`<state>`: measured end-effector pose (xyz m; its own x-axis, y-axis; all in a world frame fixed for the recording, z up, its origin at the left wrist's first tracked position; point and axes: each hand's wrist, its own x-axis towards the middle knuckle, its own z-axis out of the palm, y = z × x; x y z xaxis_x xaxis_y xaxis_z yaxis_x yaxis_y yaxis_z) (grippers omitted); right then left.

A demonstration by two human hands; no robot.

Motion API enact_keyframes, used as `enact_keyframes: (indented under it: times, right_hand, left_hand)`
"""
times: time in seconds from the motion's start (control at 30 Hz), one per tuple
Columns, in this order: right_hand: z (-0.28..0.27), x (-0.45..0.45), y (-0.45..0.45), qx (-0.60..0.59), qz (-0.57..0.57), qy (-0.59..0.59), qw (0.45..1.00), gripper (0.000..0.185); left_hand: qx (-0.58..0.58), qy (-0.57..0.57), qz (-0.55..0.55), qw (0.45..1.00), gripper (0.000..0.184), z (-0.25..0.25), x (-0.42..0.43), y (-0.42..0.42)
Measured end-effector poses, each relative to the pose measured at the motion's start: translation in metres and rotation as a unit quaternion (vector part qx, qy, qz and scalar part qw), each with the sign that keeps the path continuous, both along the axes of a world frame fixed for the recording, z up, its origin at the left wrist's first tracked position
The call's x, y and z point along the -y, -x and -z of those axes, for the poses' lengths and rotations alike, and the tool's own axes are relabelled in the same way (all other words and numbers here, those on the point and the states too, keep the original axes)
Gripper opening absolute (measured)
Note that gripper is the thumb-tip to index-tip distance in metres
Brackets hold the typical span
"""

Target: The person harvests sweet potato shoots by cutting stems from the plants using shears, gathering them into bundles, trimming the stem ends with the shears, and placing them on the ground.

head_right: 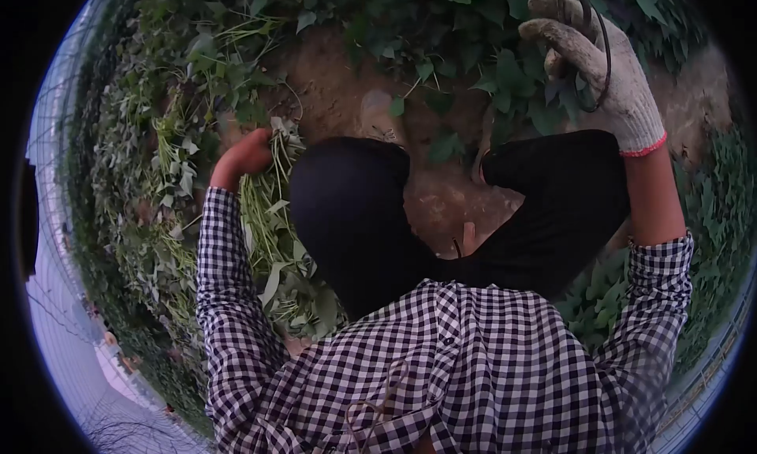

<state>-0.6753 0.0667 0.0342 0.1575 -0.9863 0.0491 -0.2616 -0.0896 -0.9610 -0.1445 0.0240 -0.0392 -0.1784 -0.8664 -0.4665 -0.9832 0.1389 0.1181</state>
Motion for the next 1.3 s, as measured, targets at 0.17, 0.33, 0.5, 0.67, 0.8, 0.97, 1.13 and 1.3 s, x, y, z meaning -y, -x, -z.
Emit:
enact_keyframes:
  times: [0.17, 0.33, 0.5, 0.67, 0.8, 0.97, 1.13, 1.3]
  right_hand:
    - [-0.002, -0.007, -0.013, -0.03, 0.005, -0.05, 0.998, 0.047]
    - [0.007, -0.012, -0.031, -0.034, -0.081, -0.11, 0.99, 0.048]
    - [0.017, -0.022, -0.03, -0.073, -0.175, -0.063, 0.98, 0.045]
    - [0.025, 0.001, -0.05, 0.069, -0.202, -0.12, 0.97, 0.05]
    - [0.063, 0.016, -0.062, 0.166, -0.259, -0.193, 0.932, 0.056]
    - [0.128, -0.001, -0.074, 0.11, -0.297, -0.24, 0.918, 0.055]
    - [0.235, -0.044, -0.033, 0.278, -0.138, -0.244, 0.919, 0.044]
    - [0.275, -0.1, 0.026, 0.331, -0.104, -0.239, 0.907, 0.045]
  left_hand:
    - [-0.036, 0.155, -0.129, 0.979, 0.032, 0.147, -0.015, 0.033]
    - [0.034, 0.144, -0.175, 0.973, 0.031, 0.176, -0.025, 0.047]
    - [0.136, 0.069, 0.003, 0.988, 0.042, 0.102, -0.068, 0.075]
    - [0.264, 0.047, 0.029, 0.963, 0.021, 0.071, -0.084, 0.12]
    - [0.187, 0.008, 0.007, 0.982, 0.029, 0.094, -0.093, 0.148]
    - [0.077, -0.083, -0.008, 0.994, 0.05, 0.052, -0.112, 0.203]
    - [-0.074, 0.111, 0.062, 0.989, 0.027, 0.017, -0.117, 0.302]
    - [0.082, 0.404, 0.165, 0.896, 0.017, 0.05, -0.036, 0.343]
